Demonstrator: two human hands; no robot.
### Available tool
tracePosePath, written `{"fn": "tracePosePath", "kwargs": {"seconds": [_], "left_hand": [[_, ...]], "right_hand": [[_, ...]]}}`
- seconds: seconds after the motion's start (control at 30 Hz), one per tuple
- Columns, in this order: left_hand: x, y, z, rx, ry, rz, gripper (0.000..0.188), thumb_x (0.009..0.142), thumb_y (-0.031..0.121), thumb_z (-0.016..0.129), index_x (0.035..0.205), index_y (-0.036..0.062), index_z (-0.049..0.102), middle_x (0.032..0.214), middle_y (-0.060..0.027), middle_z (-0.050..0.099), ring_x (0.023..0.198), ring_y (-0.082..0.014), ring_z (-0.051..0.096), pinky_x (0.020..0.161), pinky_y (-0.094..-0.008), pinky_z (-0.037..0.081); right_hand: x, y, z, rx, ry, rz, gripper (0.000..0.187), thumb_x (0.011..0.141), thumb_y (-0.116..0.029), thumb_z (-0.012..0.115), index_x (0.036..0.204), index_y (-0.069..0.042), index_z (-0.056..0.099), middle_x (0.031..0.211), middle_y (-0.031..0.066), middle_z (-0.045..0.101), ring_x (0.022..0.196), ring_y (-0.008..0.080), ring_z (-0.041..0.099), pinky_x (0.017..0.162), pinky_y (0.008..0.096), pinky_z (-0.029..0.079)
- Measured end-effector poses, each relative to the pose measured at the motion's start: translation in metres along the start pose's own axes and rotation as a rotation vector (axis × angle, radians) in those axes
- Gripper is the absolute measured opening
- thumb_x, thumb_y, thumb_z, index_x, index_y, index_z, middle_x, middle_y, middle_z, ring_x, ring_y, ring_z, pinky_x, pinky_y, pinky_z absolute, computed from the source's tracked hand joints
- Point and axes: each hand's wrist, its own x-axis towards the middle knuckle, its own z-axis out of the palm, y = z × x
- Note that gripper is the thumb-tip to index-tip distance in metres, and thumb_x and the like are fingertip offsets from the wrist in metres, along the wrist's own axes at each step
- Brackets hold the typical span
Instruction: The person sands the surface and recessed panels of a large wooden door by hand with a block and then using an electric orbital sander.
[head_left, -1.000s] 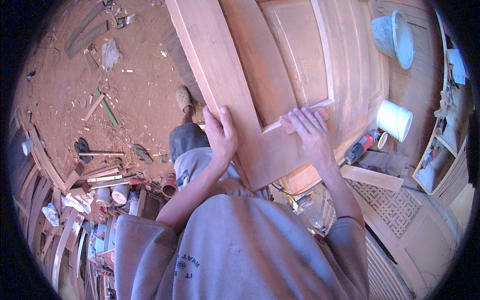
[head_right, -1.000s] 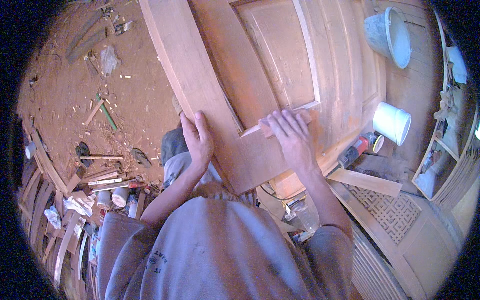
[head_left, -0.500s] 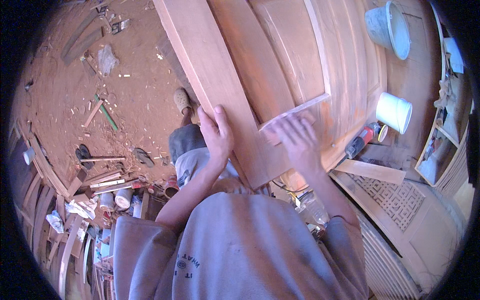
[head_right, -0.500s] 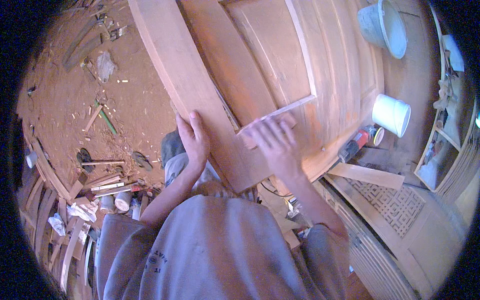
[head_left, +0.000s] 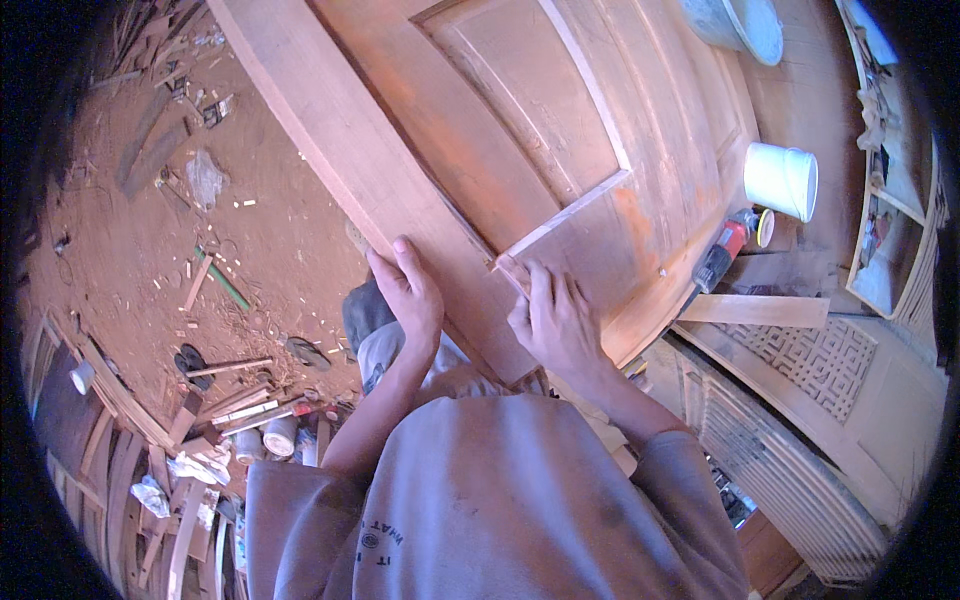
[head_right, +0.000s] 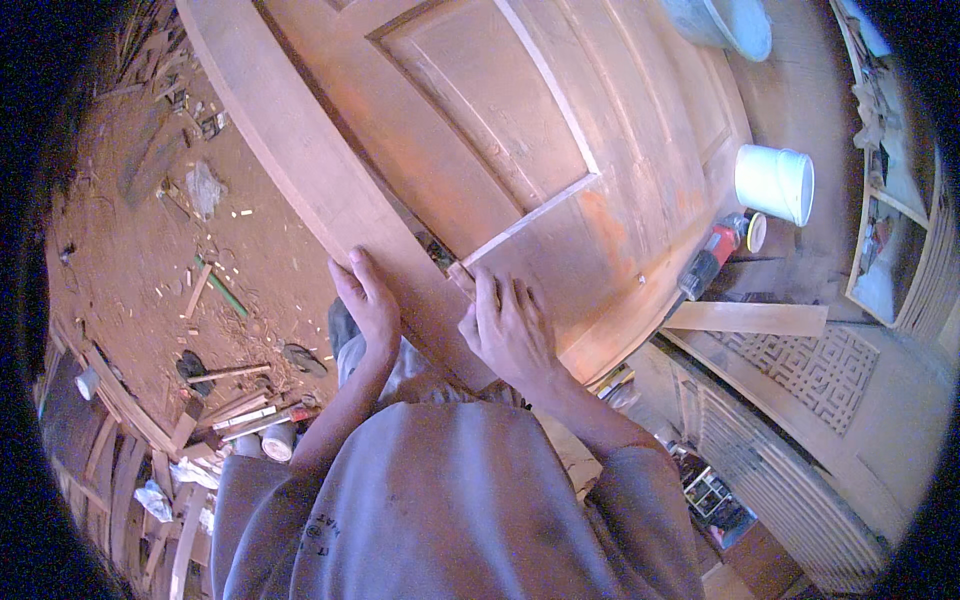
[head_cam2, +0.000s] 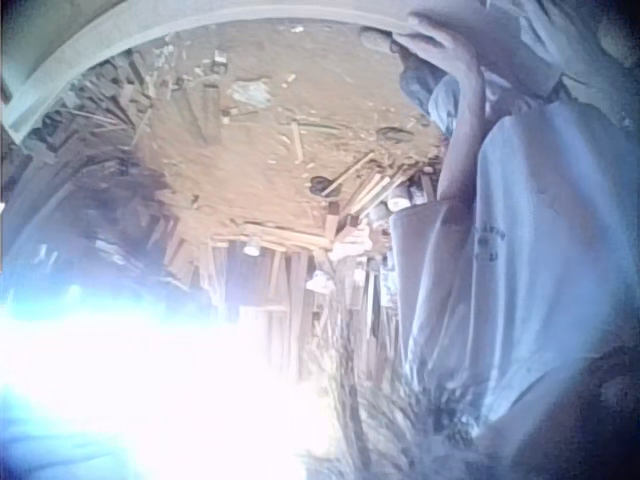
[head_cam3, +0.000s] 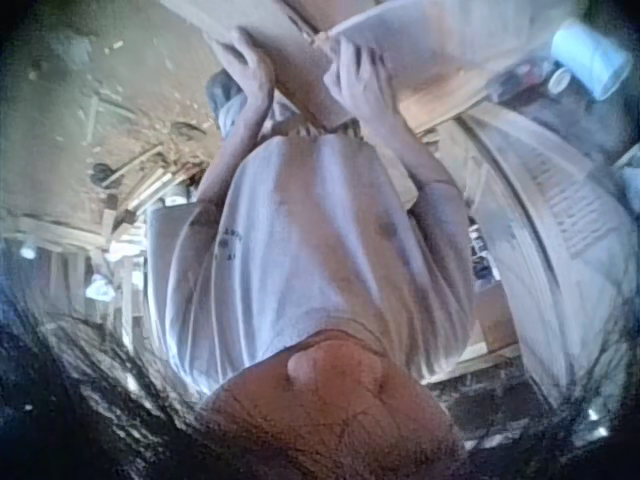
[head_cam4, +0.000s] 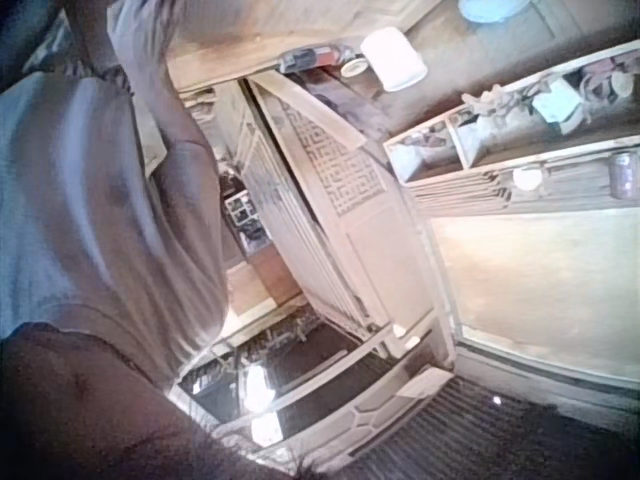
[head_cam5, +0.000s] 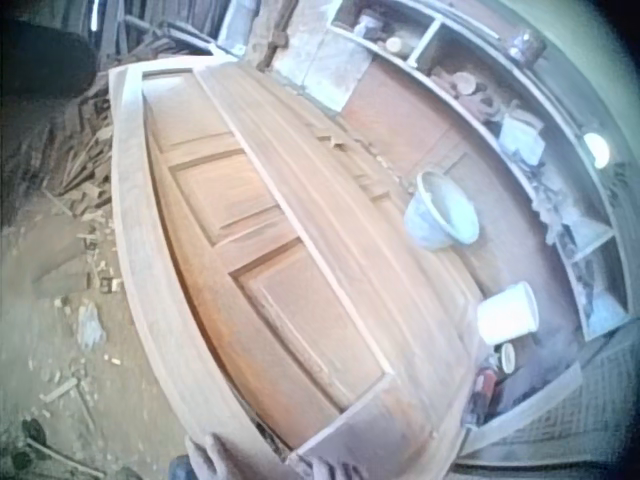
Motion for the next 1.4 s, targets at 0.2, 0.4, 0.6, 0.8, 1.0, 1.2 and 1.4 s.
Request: {"fn": "tracePosePath", "kwargs": {"seconds": [0.2,0.4,0.6,0.8,1.0,1.2,1.4], "left_hand": [[-0.002,0.004,0.000,-0.021,-0.015,-0.022,0.044,0.110,0.030,0.045,0.135,-0.0067,0.043,0.119,-0.0193,0.060,0.109,-0.0224,0.057,0.097,-0.0355,0.045],[-0.002,0.014,-0.002,0.013,-0.045,-0.045,0.044,0.110,0.030,0.044,0.134,-0.0063,0.043,0.117,-0.0182,0.059,0.109,-0.0210,0.056,0.098,-0.0348,0.044],[-0.003,0.016,0.006,-0.014,0.057,0.033,0.041,0.110,0.031,0.044,0.130,-0.0054,0.044,0.116,-0.0165,0.058,0.107,-0.0200,0.054,0.096,-0.0347,0.044],[-0.003,0.002,-0.001,0.028,-0.008,-0.083,0.050,0.110,0.033,0.044,0.139,-0.0078,0.040,0.127,-0.0215,0.056,0.116,-0.0254,0.054,0.103,-0.0367,0.041],[-0.005,0.002,-0.005,0.066,-0.025,-0.087,0.059,0.110,0.035,0.043,0.146,-0.0108,0.033,0.137,-0.0253,0.051,0.124,-0.0280,0.051,0.107,-0.0376,0.038],[-0.004,0.004,-0.003,0.146,-0.027,-0.022,0.061,0.110,0.034,0.042,0.147,-0.0129,0.029,0.140,-0.0277,0.048,0.127,-0.0309,0.049,0.109,-0.0394,0.037],[-0.001,-0.002,-0.011,0.045,-0.111,-0.140,0.073,0.109,0.043,0.042,0.153,-0.0114,0.023,0.154,-0.0284,0.036,0.141,-0.0341,0.038,0.118,-0.0414,0.029]], "right_hand": [[0.016,-0.029,0.024,0.203,0.059,0.206,0.041,0.096,-0.021,0.064,0.128,-0.001,0.047,0.105,0.0247,0.059,0.092,0.0416,0.065,0.076,0.0485,0.055],[0.022,-0.015,0.020,0.097,0.068,0.176,0.032,0.098,-0.020,0.062,0.124,-0.006,0.052,0.099,0.0197,0.063,0.088,0.0391,0.067,0.074,0.0470,0.057],[0.034,0.084,-0.007,0.339,0.261,0.209,0.025,0.100,-0.014,0.055,0.120,-0.001,0.059,0.106,0.0203,0.064,0.104,0.0366,0.065,0.088,0.0451,0.052],[0.082,0.127,-0.019,0.192,0.385,0.645,0.053,0.104,-0.024,0.048,0.147,-0.002,0.028,0.104,0.0289,0.069,0.089,0.0461,0.069,0.077,0.0539,0.054],[0.098,0.109,-0.027,0.225,0.349,0.711,0.055,0.103,-0.019,0.049,0.152,-0.005,0.029,0.114,0.0343,0.065,0.102,0.0495,0.066,0.087,0.0548,0.052],[0.087,0.106,0.000,0.161,0.463,0.649,0.053,0.101,-0.009,0.050,0.151,-0.004,0.031,0.113,0.0285,0.067,0.100,0.0485,0.066,0.086,0.0536,0.052],[0.054,0.040,0.007,0.241,0.389,0.529,0.053,0.099,-0.012,0.056,0.148,-0.005,0.035,0.103,0.0256,0.068,0.093,0.0429,0.069,0.079,0.0534,0.054]]}}
